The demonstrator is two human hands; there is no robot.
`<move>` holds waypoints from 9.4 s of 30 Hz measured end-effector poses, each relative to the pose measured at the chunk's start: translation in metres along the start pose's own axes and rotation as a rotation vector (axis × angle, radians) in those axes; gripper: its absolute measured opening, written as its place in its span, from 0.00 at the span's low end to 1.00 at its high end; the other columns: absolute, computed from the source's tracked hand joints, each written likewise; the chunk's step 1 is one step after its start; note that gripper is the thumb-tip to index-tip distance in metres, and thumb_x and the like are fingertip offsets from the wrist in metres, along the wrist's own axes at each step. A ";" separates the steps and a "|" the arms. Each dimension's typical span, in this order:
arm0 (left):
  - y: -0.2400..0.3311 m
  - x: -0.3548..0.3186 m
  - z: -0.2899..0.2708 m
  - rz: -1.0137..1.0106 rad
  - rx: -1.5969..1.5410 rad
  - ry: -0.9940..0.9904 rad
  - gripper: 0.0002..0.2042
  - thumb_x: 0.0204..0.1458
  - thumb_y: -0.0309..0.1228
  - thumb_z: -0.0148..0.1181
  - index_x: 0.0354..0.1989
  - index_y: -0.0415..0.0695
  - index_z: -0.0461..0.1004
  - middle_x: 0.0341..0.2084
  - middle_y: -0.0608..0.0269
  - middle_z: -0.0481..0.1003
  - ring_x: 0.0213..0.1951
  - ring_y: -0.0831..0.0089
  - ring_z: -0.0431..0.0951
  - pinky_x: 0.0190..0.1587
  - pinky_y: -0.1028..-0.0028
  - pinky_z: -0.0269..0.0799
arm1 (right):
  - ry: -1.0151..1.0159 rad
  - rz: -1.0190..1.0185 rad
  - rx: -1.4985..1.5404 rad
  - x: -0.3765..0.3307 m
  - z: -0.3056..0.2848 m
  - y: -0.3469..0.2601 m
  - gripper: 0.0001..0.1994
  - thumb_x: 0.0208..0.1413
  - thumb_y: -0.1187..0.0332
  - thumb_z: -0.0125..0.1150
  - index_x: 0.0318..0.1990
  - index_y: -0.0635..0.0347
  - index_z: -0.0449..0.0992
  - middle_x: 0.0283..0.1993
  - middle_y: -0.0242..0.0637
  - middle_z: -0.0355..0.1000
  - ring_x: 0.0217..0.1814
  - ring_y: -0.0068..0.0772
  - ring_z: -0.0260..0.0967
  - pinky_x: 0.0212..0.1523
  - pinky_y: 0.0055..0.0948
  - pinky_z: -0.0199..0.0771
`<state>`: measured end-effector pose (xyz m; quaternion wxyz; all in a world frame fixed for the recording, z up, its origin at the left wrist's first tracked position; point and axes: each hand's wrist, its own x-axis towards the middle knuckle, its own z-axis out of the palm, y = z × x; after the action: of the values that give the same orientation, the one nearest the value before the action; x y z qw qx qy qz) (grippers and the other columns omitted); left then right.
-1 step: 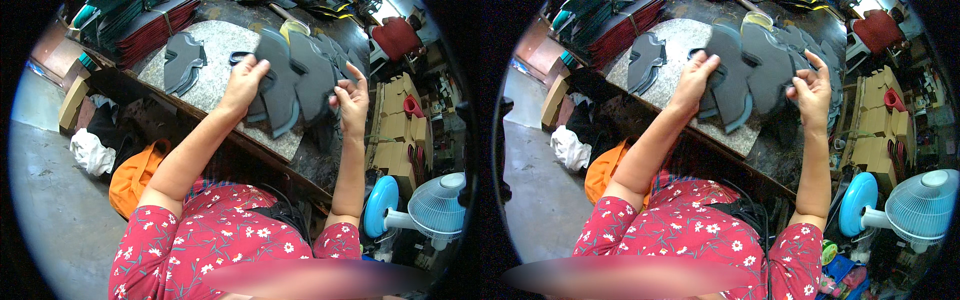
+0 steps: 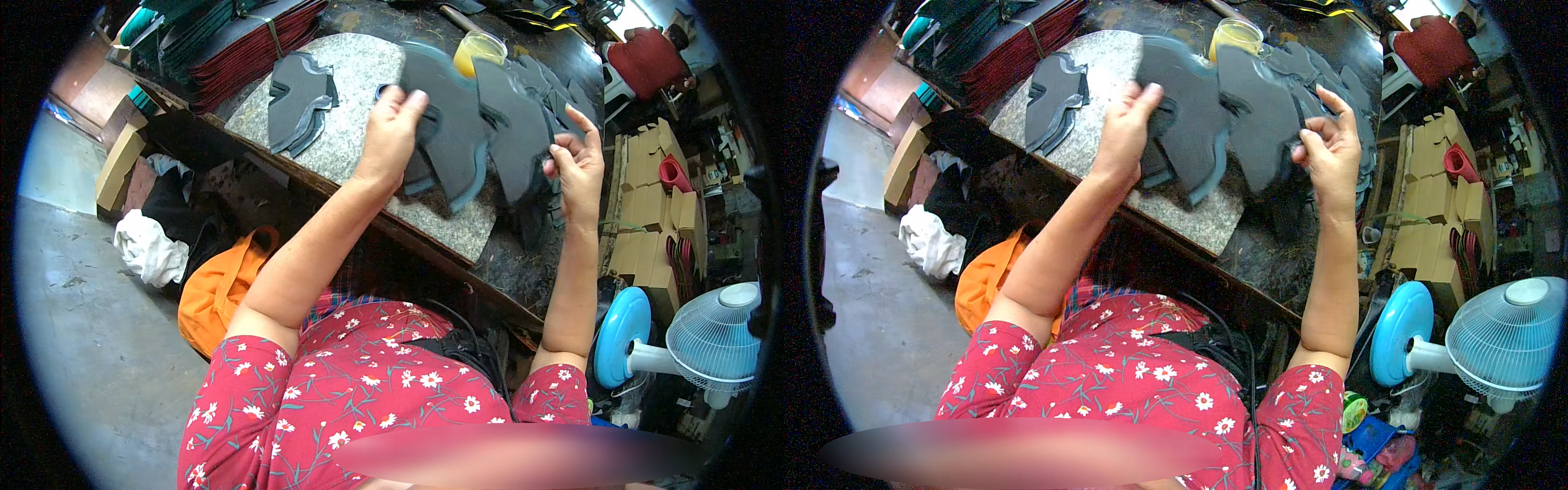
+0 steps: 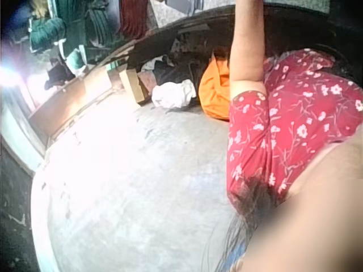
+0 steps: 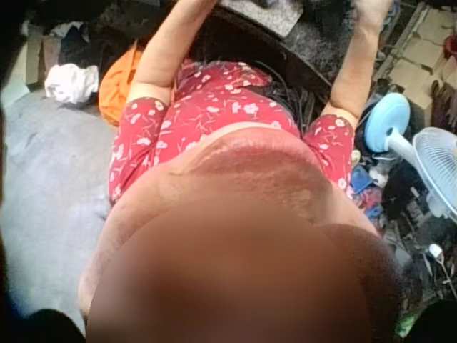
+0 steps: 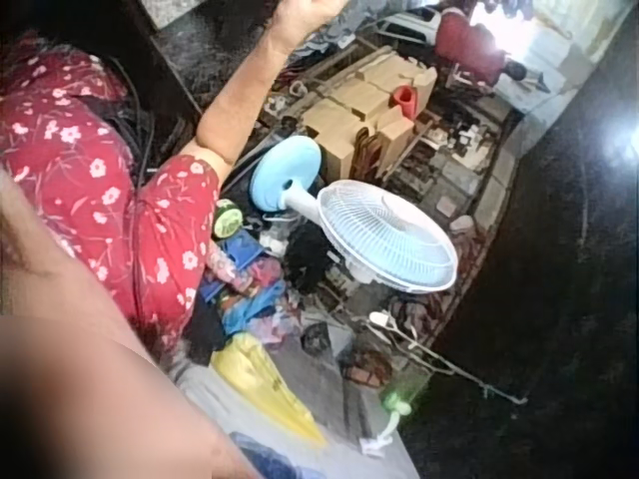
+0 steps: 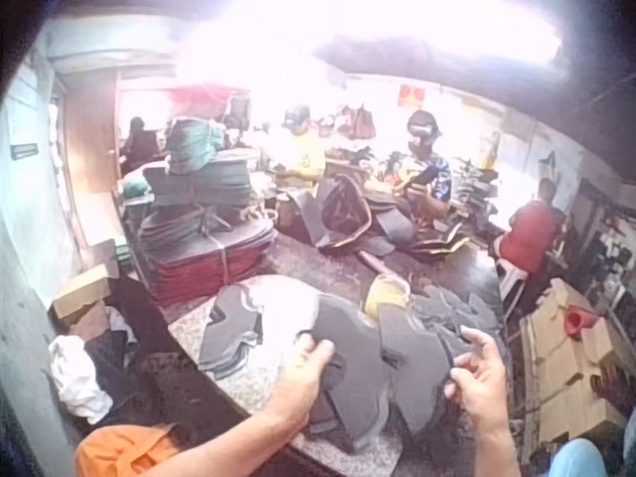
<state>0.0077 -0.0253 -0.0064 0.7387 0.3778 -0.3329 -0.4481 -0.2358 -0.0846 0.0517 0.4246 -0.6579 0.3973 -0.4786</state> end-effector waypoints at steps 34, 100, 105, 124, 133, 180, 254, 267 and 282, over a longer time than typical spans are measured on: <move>0.014 -0.010 0.009 -0.193 -0.089 -0.281 0.20 0.59 0.32 0.58 0.57 0.37 0.66 0.42 0.60 0.76 0.40 0.77 0.77 0.43 0.76 0.76 | -0.429 -0.368 -0.261 0.082 0.028 -0.026 0.41 0.61 0.31 0.24 0.41 0.49 0.84 0.61 0.45 0.68 0.66 0.44 0.60 0.70 0.46 0.44; 0.015 -0.013 0.009 -0.197 -0.025 -0.256 0.19 0.52 0.32 0.65 0.50 0.35 0.73 0.44 0.60 0.77 0.44 0.73 0.77 0.49 0.73 0.73 | -0.340 -0.309 -0.274 0.055 0.067 -0.004 0.24 0.58 0.73 0.60 0.63 0.52 0.66 0.31 0.31 0.74 0.30 0.21 0.70 0.35 0.20 0.69; 0.009 -0.008 0.005 -0.145 -0.083 -0.242 0.17 0.53 0.31 0.65 0.48 0.36 0.74 0.40 0.63 0.78 0.41 0.75 0.77 0.46 0.74 0.74 | -0.150 -0.539 -1.252 0.158 0.056 0.015 0.21 0.61 0.49 0.53 0.59 0.37 0.72 0.52 0.38 0.74 0.59 0.43 0.67 0.52 0.40 0.72; 0.008 -0.002 0.004 -0.258 -0.214 -0.162 0.13 0.57 0.30 0.58 0.48 0.38 0.69 0.40 0.62 0.76 0.39 0.74 0.80 0.40 0.73 0.79 | -0.356 -0.441 -0.450 0.094 0.036 -0.014 0.38 0.64 0.35 0.28 0.41 0.53 0.84 0.54 0.44 0.74 0.67 0.42 0.60 0.69 0.44 0.46; 0.009 -0.004 0.007 -0.172 -0.210 -0.188 0.12 0.57 0.30 0.56 0.47 0.37 0.69 0.36 0.61 0.77 0.33 0.76 0.80 0.29 0.74 0.80 | -0.273 -0.578 -0.744 0.012 0.064 0.012 0.37 0.65 0.37 0.20 0.63 0.51 0.69 0.67 0.47 0.60 0.70 0.49 0.53 0.69 0.44 0.44; 0.010 -0.001 0.000 -0.233 -0.261 -0.188 0.13 0.55 0.25 0.56 0.49 0.36 0.70 0.40 0.57 0.77 0.39 0.68 0.81 0.42 0.65 0.81 | -0.260 -0.693 -0.646 0.013 0.065 0.017 0.42 0.62 0.33 0.14 0.56 0.44 0.78 0.71 0.40 0.57 0.73 0.43 0.48 0.73 0.46 0.32; 0.006 -0.002 0.003 -0.102 -0.010 0.034 0.11 0.65 0.35 0.49 0.46 0.40 0.73 0.33 0.69 0.76 0.30 0.83 0.74 0.29 0.79 0.72 | 0.132 -0.077 -1.337 0.203 -0.011 0.074 0.27 0.51 0.61 0.65 0.60 0.36 0.66 0.52 0.47 0.74 0.54 0.50 0.72 0.52 0.47 0.72; 0.010 0.002 -0.006 -0.235 -0.216 0.007 0.13 0.58 0.24 0.51 0.52 0.40 0.68 0.39 0.64 0.76 0.34 0.79 0.76 0.38 0.74 0.74 | -0.237 -0.312 -1.319 0.191 0.087 0.024 0.36 0.60 0.32 0.33 0.39 0.48 0.85 0.57 0.36 0.72 0.67 0.40 0.59 0.67 0.59 0.43; 0.005 -0.003 0.006 -0.111 -0.206 -0.306 0.27 0.49 0.21 0.65 0.58 0.40 0.64 0.49 0.57 0.74 0.47 0.70 0.77 0.51 0.70 0.74 | -0.220 -0.434 -0.470 0.040 0.046 -0.034 0.17 0.60 0.53 0.56 0.52 0.47 0.77 0.45 0.40 0.78 0.53 0.41 0.73 0.56 0.35 0.69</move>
<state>0.0037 -0.0221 0.0002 0.6882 0.2456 -0.3724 -0.5722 -0.1784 -0.1022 0.0870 0.1899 -0.8547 0.2994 -0.3793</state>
